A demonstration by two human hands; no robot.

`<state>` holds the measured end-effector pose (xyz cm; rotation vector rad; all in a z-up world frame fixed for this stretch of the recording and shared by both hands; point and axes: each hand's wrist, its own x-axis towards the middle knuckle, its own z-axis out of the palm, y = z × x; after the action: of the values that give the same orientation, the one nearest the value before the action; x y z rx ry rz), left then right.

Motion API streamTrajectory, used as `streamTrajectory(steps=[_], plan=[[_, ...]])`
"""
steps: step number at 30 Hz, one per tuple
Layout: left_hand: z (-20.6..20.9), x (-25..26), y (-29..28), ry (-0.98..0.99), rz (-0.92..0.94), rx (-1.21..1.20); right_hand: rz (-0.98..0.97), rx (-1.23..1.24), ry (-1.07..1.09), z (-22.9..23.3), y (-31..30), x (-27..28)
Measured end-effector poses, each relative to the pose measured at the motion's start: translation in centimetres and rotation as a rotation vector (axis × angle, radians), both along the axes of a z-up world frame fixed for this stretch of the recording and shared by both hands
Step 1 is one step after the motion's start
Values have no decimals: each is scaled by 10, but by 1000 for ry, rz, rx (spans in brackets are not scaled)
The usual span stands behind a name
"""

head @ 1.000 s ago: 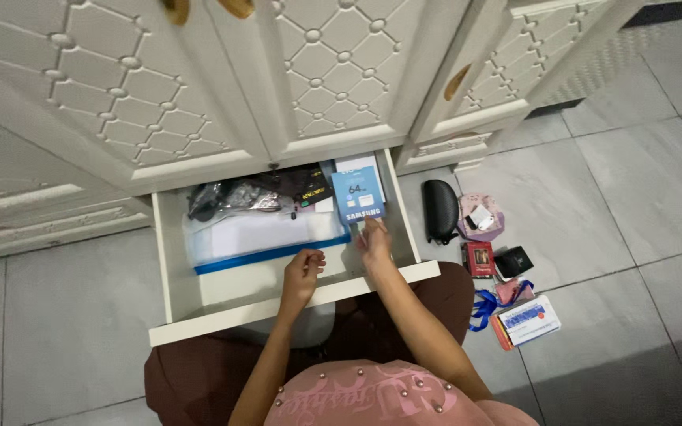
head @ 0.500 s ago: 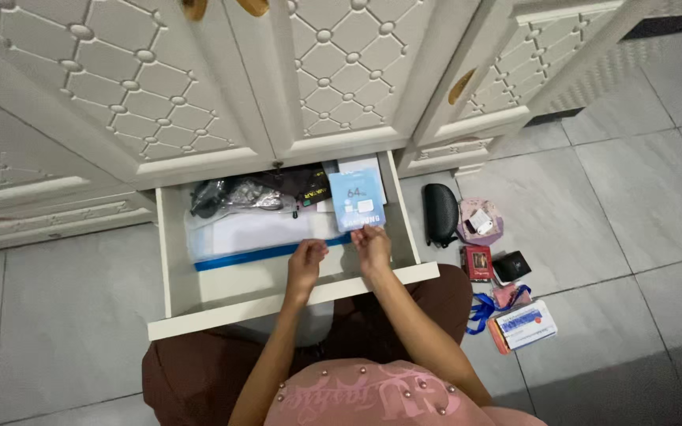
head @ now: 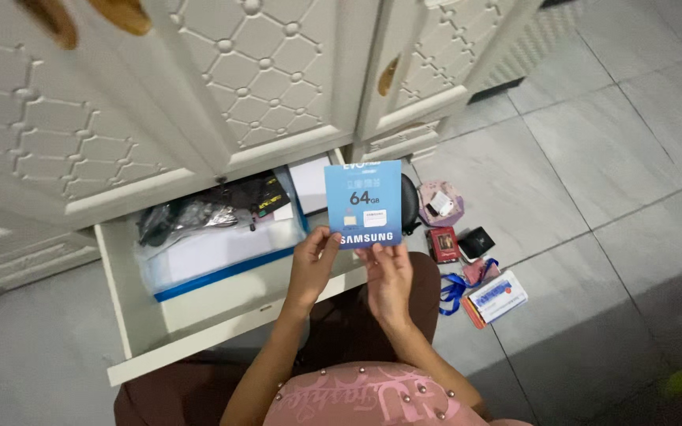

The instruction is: The person opens a wardrobe door, then opens a drawer and removes various items one by one, placing them on the floor. Items include a pouch, boxes, a lanyard, a tablet, and plastic bags.

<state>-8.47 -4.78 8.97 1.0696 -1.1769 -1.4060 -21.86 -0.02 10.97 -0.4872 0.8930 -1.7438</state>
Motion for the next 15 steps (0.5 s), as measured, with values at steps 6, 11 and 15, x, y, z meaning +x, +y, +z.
streamTrajectory(steps=[6, 11, 15], plan=[[17, -36, -6, -112, -85, -67, -145, 1, 43, 6, 2, -63], [20, -72, -6, -165, -141, -55, -207, 56, 132, 1, 6, -100], [16, -103, -12, -263, -197, -80, -265, 28, 104, -2, 8, -122]])
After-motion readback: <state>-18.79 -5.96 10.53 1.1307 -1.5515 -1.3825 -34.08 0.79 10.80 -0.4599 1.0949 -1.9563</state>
